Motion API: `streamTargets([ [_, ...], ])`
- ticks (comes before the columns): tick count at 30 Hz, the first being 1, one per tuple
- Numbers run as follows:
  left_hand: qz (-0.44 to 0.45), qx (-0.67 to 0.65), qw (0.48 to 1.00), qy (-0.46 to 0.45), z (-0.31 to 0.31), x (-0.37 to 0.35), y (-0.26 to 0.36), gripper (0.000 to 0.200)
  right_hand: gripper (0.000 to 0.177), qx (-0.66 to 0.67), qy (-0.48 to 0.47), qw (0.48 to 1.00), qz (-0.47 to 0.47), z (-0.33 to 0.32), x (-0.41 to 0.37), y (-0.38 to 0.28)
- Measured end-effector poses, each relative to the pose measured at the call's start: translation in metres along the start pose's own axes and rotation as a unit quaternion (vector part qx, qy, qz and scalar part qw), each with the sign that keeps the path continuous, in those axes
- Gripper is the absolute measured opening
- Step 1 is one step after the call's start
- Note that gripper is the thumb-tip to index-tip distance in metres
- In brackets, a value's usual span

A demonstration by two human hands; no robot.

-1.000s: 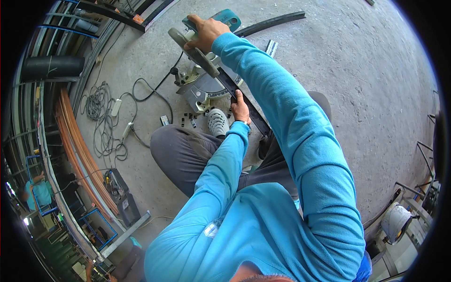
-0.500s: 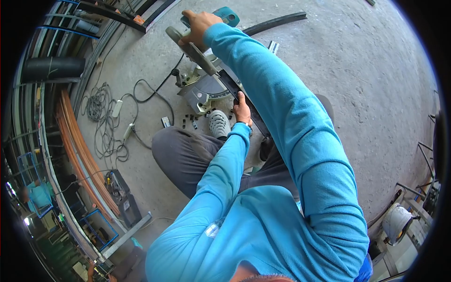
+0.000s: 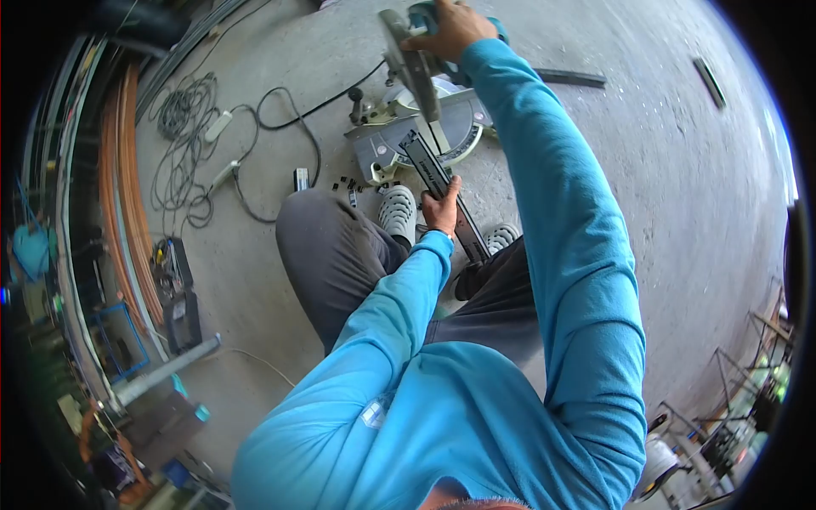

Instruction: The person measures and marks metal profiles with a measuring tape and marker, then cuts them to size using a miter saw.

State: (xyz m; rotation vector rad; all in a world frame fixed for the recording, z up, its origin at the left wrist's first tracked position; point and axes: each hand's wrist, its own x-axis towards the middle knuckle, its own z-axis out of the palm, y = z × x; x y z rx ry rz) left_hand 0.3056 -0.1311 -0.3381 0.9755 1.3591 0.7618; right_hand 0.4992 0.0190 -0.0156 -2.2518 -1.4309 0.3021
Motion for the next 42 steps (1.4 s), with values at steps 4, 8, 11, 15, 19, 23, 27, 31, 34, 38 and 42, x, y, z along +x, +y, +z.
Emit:
streamTargets([
  [4, 0.081, 0.046, 0.992, 0.083, -0.008, -0.011, 0.031, 0.059, 0.106, -0.131, 0.219, 0.956, -0.145, 0.019, -0.007, 0.005],
  [8, 0.048, -0.104, 0.992, 0.057, -0.018, -0.035, 0.072, 0.058, 0.071, -0.020, 0.350, 0.880, -0.321, 0.010, -0.045, -0.011],
  [11, 0.149, -0.079, 0.984, 0.057, -0.030, -0.062, 0.100, 0.050, 0.057, 0.194, 0.158, 0.919, -0.305, 0.024, -0.126, -0.023],
  [15, 0.276, 0.027, 0.961, -0.004, -0.045, -0.096, 0.130, 0.040, 0.098, 0.103, 0.172, 0.955, -0.218, 0.057, -0.191, -0.030],
  [19, 0.366, 0.054, 0.926, -0.074, -0.069, -0.133, 0.168, 0.038, 0.064, 0.325, -0.013, 0.945, -0.032, 0.050, -0.208, -0.022],
  [23, 0.350, -0.104, 0.921, -0.136, -0.110, -0.126, 0.227, 0.051, 0.054, 0.424, -0.081, 0.896, -0.104, 0.037, -0.228, -0.005],
  [27, 0.570, 0.179, 0.785, -0.165, -0.132, -0.102, 0.329, 0.061, 0.058, 0.456, -0.138, 0.868, -0.139, 0.021, -0.242, -0.016],
  [31, 0.562, 0.323, 0.701, -0.297, -0.133, -0.093, 0.362, 0.065, 0.060, 0.476, -0.155, 0.848, -0.172, 0.022, -0.250, -0.027],
  [34, 0.561, 0.264, 0.697, -0.360, -0.131, -0.102, 0.365, 0.061, 0.059, 0.482, -0.152, 0.840, -0.196, 0.016, -0.255, -0.031],
  [38, 0.561, 0.248, 0.675, -0.409, -0.127, -0.094, 0.363, 0.060, 0.053, 0.492, -0.178, 0.830, -0.194, 0.016, -0.260, -0.027],
  [42, 0.402, 0.217, 0.794, -0.402, -0.122, -0.106, 0.358, 0.067, 0.064, 0.422, -0.184, 0.872, -0.166, 0.012, -0.255, -0.024],
])
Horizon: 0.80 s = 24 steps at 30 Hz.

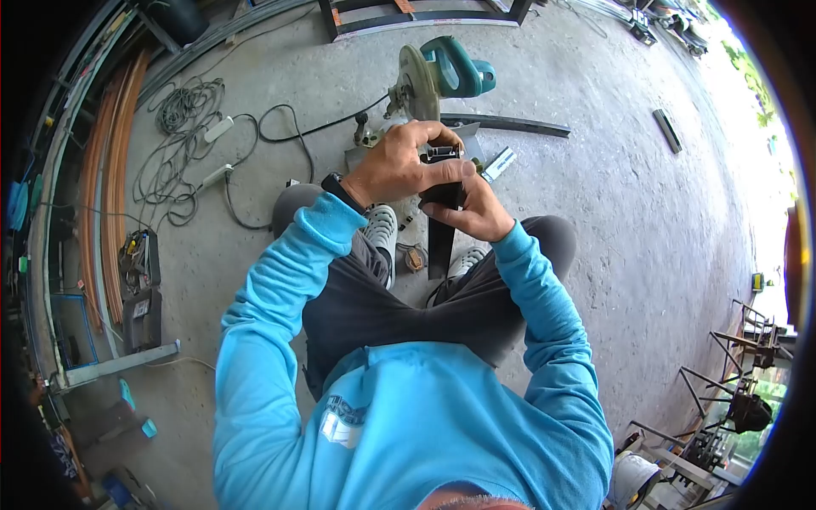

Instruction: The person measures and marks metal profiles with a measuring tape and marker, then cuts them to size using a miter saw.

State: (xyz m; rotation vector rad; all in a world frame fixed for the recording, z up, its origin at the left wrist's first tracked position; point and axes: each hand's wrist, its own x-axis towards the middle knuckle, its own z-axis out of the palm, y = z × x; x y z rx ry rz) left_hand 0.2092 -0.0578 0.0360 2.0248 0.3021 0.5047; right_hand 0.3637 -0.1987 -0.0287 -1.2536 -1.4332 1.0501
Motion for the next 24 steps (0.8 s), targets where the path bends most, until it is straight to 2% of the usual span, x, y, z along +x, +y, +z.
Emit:
streamTargets([
  [3, 0.008, 0.006, 1.000, -0.019, -0.001, 0.004, -0.004, 0.067, 0.057, 0.020, -0.016, 0.999, 0.031, -0.002, -0.004, -0.001],
  [6, -0.017, -0.147, 0.976, -0.160, -0.011, 0.005, -0.015, 0.067, 0.045, 0.096, -0.101, 0.990, 0.037, -0.010, -0.005, -0.004],
  [9, 0.007, -0.221, 0.955, -0.196, -0.007, 0.006, -0.030, 0.073, 0.037, 0.090, -0.166, 0.982, 0.014, -0.010, 0.004, 0.000],
  [11, -0.056, -0.243, 0.944, -0.215, -0.012, 0.010, -0.035, 0.074, 0.038, 0.110, -0.182, 0.977, 0.021, -0.006, 0.009, 0.003],
  [13, -0.099, -0.246, 0.944, -0.198, -0.015, 0.015, -0.038, 0.073, 0.039, 0.137, -0.186, 0.972, 0.033, 0.007, 0.014, 0.001],
  [15, -0.120, -0.228, 0.956, -0.142, -0.019, 0.021, -0.034, 0.070, 0.050, 0.064, -0.161, 0.985, 0.001, 0.017, 0.020, -0.006],
  [16, -0.111, -0.231, 0.961, -0.102, -0.026, 0.021, -0.027, 0.060, 0.056, 0.052, -0.157, 0.986, -0.004, 0.020, 0.023, -0.009],
  [17, -0.103, -0.223, 0.967, -0.072, -0.034, 0.019, -0.023, 0.059, 0.062, 0.041, -0.154, 0.987, -0.010, 0.023, 0.025, -0.010],
  [18, -0.095, -0.213, 0.971, -0.044, -0.047, 0.015, -0.022, 0.058, 0.061, 0.019, -0.130, 0.990, -0.045, 0.026, 0.026, -0.008],
  [20, -0.084, -0.178, 0.981, 0.003, -0.073, 0.003, -0.030, 0.052, 0.065, 0.003, -0.109, 0.994, -0.032, 0.028, 0.025, 0.002],
  [23, -0.137, 0.000, 0.988, 0.065, -0.117, -0.032, -0.064, 0.050, 0.072, -0.020, -0.093, 0.995, -0.026, 0.025, 0.022, 0.006],
  [24, -0.122, 0.120, 0.979, 0.109, -0.128, -0.048, -0.083, 0.049, 0.074, -0.030, -0.091, 0.995, -0.025, 0.024, 0.022, 0.008],
])
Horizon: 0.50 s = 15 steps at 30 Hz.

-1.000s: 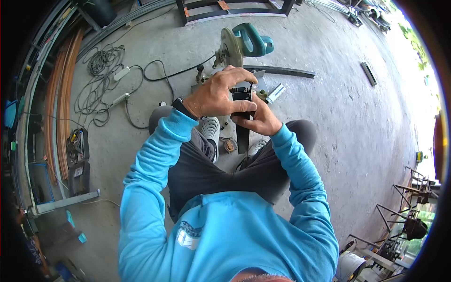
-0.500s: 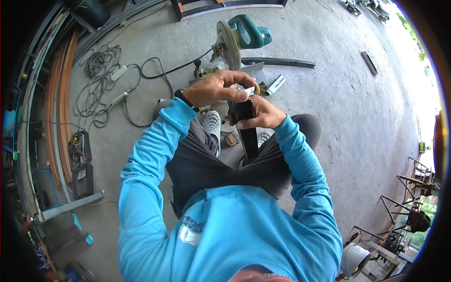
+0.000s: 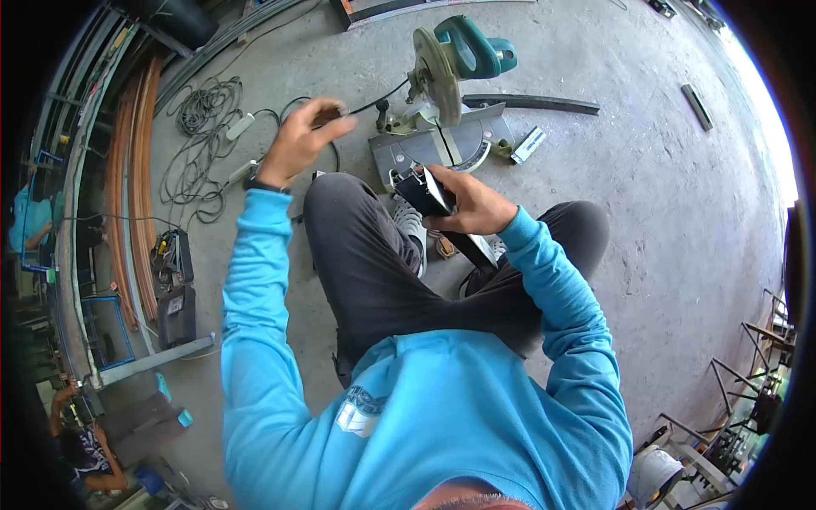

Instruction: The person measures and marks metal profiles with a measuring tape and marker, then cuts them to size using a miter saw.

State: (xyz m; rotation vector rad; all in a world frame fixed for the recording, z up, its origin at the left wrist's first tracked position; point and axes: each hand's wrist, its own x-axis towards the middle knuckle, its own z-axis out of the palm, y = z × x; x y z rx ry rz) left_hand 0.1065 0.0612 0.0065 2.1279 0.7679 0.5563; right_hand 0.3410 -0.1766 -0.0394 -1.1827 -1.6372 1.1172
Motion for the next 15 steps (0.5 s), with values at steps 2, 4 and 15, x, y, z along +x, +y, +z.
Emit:
streamTargets([
  [2, 0.046, 0.221, 0.967, 0.118, -0.007, -0.022, -0.039, 0.049, 0.077, -0.004, -0.005, 1.000, 0.014, 0.000, 0.001, 0.002],
  [4, 0.028, 0.147, 0.982, 0.116, -0.006, -0.039, 0.000, 0.044, 0.077, -0.016, -0.001, 1.000, 0.020, 0.001, 0.004, 0.007],
  [15, 0.308, 0.092, 0.939, -0.119, 0.046, -0.048, 0.078, 0.022, 0.061, -0.044, -0.009, 0.999, 0.015, 0.011, 0.013, -0.002],
])
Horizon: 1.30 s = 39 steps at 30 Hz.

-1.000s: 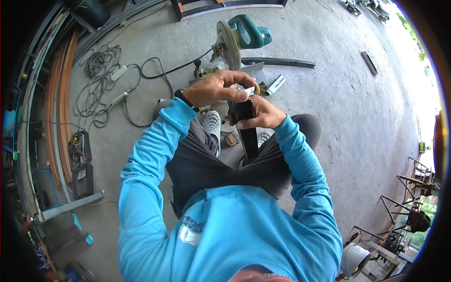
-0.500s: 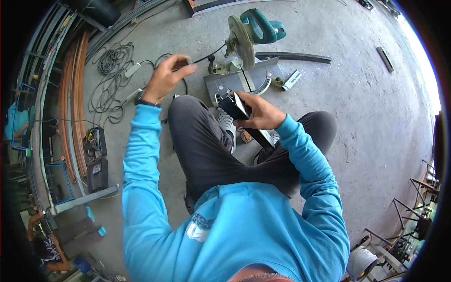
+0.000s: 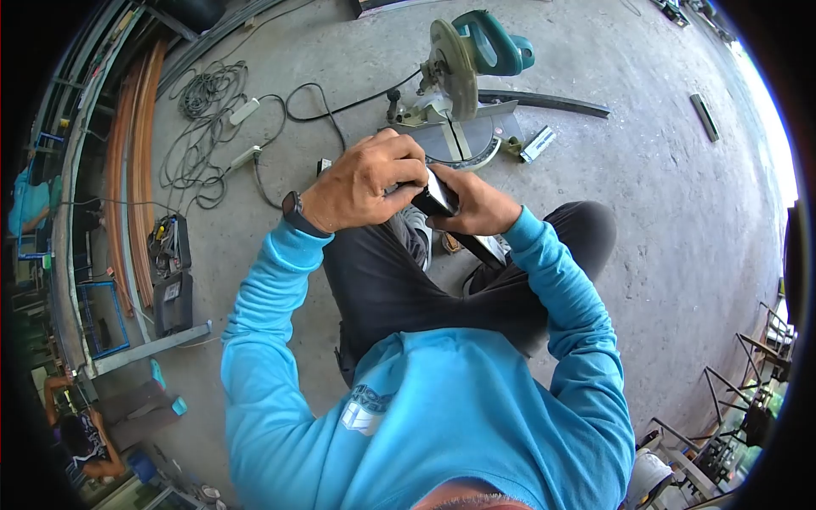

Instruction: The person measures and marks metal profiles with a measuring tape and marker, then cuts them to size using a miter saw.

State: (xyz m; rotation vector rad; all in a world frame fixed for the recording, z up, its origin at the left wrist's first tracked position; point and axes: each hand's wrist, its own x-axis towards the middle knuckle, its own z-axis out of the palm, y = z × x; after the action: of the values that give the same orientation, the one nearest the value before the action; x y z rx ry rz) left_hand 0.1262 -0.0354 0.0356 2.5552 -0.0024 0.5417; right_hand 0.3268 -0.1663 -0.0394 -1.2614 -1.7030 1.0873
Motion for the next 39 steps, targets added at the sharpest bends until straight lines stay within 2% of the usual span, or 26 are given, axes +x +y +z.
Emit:
streamTargets([
  [1, 0.020, 0.004, 1.000, 0.001, 0.000, 0.002, -0.001, 0.018, 0.062, -0.017, -0.004, 1.000, -0.005, 0.001, 0.000, 0.003],
  [4, -0.037, 0.056, 0.997, -0.047, 0.002, 0.000, -0.002, 0.016, 0.065, -0.026, 0.029, 0.999, -0.026, 0.008, 0.002, 0.009],
  [7, -0.038, 0.036, 0.999, 0.002, 0.012, -0.005, -0.007, 0.016, 0.066, -0.033, 0.075, 0.996, -0.019, 0.011, 0.002, 0.005],
  [10, -0.031, 0.008, 0.999, 0.026, 0.015, -0.008, -0.009, 0.015, 0.068, -0.051, 0.067, 0.996, -0.026, 0.008, 0.001, -0.001],
  [14, -0.040, -0.056, 0.997, 0.018, 0.013, -0.012, -0.008, 0.026, 0.068, -0.065, 0.072, 0.995, -0.027, 0.007, -0.002, -0.005],
  [16, -0.064, -0.131, 0.989, 0.024, 0.004, -0.011, 0.005, 0.034, 0.067, -0.061, 0.093, 0.993, -0.048, 0.009, -0.002, -0.008],
  [17, -0.057, -0.116, 0.991, 0.018, 0.002, -0.013, 0.007, 0.044, 0.065, -0.063, 0.094, 0.992, -0.053, 0.009, -0.002, -0.009],
  [23, 0.012, -0.115, 0.992, 0.057, 0.009, -0.011, 0.009, 0.039, 0.061, -0.080, 0.105, 0.988, -0.084, 0.010, -0.005, -0.011],
  [28, 0.022, -0.134, 0.988, 0.077, 0.013, -0.009, 0.013, 0.034, 0.063, -0.085, 0.125, 0.982, -0.116, 0.012, -0.007, -0.009],
  [32, 0.022, -0.139, 0.987, 0.081, 0.013, -0.007, 0.017, 0.033, 0.064, -0.093, 0.142, 0.980, -0.101, 0.016, -0.009, -0.007],
  [39, 0.030, -0.077, 0.991, 0.106, 0.018, -0.006, 0.026, 0.030, 0.065, -0.107, 0.169, 0.974, -0.108, 0.018, -0.010, -0.002],
])
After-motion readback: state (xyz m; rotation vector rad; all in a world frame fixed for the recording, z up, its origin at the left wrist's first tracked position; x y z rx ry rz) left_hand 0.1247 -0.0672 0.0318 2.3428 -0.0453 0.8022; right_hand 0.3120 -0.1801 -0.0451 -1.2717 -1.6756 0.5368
